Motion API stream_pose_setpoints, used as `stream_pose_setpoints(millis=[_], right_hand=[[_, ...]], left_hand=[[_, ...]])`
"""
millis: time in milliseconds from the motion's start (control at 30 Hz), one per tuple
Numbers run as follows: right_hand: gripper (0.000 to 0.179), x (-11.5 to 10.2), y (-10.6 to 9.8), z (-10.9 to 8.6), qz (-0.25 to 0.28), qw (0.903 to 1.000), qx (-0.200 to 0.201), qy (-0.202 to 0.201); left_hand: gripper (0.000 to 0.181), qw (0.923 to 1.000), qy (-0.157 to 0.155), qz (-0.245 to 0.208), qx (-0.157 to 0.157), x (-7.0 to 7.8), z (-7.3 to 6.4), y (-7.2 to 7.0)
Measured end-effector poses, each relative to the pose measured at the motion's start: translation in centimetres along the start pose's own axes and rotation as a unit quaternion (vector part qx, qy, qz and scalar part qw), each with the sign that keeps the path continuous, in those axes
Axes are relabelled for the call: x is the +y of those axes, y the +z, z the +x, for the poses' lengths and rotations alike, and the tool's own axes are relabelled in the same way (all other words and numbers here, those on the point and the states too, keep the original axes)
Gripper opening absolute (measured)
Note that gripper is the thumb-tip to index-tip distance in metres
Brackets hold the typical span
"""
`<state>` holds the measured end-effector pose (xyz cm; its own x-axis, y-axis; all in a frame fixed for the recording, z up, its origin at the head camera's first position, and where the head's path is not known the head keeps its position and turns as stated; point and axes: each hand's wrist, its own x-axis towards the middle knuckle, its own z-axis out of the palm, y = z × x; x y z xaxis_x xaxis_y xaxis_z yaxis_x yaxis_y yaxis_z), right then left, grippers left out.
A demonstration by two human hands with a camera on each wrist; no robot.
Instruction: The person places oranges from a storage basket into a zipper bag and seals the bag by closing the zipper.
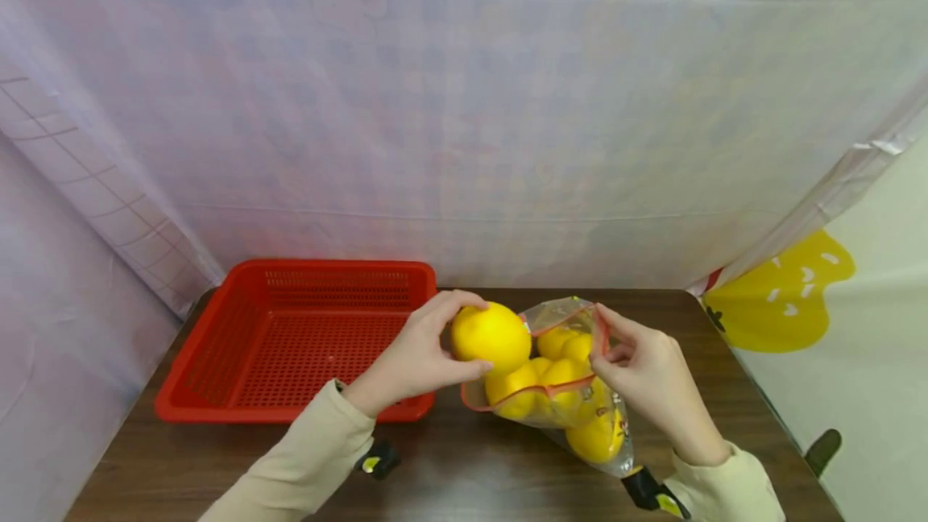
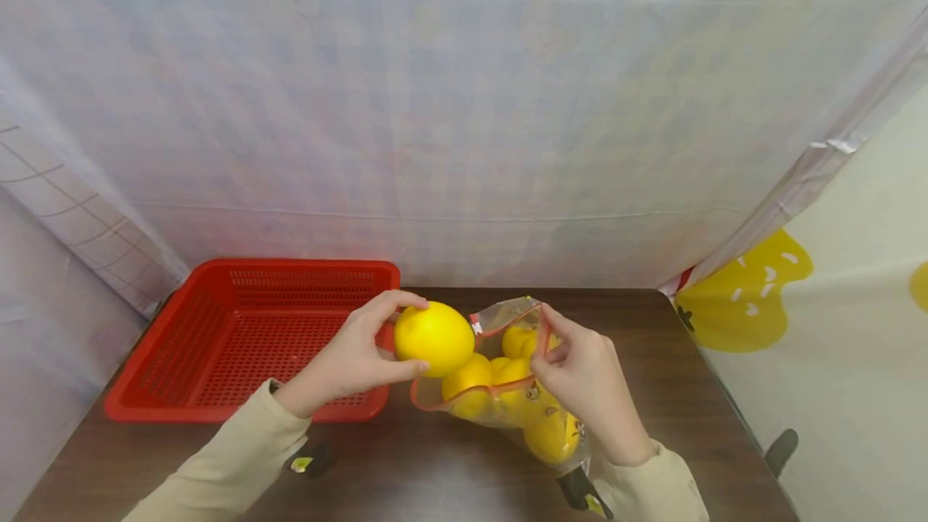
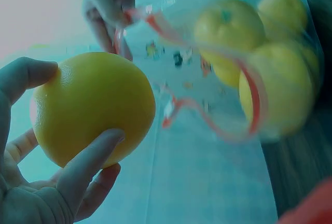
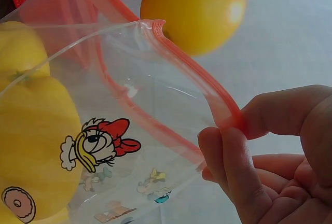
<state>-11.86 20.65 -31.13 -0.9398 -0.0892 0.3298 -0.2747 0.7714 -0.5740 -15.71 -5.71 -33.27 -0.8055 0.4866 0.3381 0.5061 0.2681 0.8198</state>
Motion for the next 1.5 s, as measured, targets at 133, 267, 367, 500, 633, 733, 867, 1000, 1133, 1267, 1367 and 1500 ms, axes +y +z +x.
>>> stream_pose_setpoints(millis=[133,267,367,500,633,733,867,1000,1133,1267,1367,1500], right_hand=[[0.053,-0.1,0.1,0.0,0.001,1.0,0.001,-0.003],[0.053,-0.2,0.1,0.0,0.001,1.0,0.002,-0.005],[0.053,-0.2,0.2,0.1,0.0,1.0,0.002,-0.007],[0.053,-0.2,0.2,0.1,-0.001,0.9999,0.002,-0.012],[0.053,-0.3,0.1,0.1,-0.008,0.9999,0.004,-0.011],[0.054,-0.4,0.0,0.1,-0.006,1.0,-0.001,-0.004],[0.054,-0.4,0.0,0.1,0.0,1.0,-0.009,0.002],[0.053,-0.5,0.0,0.1,0.004,0.9999,-0.009,0.003],[0.051,-0.6,-0.1,0.0,0.009,0.9999,-0.008,0.007],[0.051,-0.6,-0.2,0.1,-0.002,0.9999,-0.004,0.013],[0.051,-0.4,-0.2,0.2,0.0,0.9999,-0.003,0.013],[0.051,-0.4,-0.1,0.3,0.007,0.9999,-0.003,0.009]], left_hand=[[0.054,0.9988,-0.004,-0.042,-0.024,0.5,0.5,1.6],[0.054,0.9984,0.003,-0.045,-0.033,0.5,0.9,2.9],[0.054,0.9984,0.017,-0.042,-0.035,0.4,1.3,3.7],[0.054,0.9976,0.026,-0.04,-0.051,0.4,1.7,4.7],[0.054,0.9974,0.022,-0.029,-0.062,0.1,1.9,5.6],[0.053,0.9971,0.041,0.005,-0.063,-0.3,2.1,6.4],[0.051,0.9925,0.09,0.054,-0.062,-0.7,2.2,7.4],[0.046,0.9889,0.125,0.059,-0.055,-0.9,2.3,7.5],[0.042,0.9885,0.136,0.039,-0.054,-1.2,2.6,6.9],[0.038,0.9908,0.113,0.062,-0.041,-2.1,3.0,5.8],[0.038,0.9878,0.1,0.111,-0.043,-2.8,3.6,5.1],[0.038,0.9717,0.113,0.191,-0.08,-3.1,4.5,4.7]])
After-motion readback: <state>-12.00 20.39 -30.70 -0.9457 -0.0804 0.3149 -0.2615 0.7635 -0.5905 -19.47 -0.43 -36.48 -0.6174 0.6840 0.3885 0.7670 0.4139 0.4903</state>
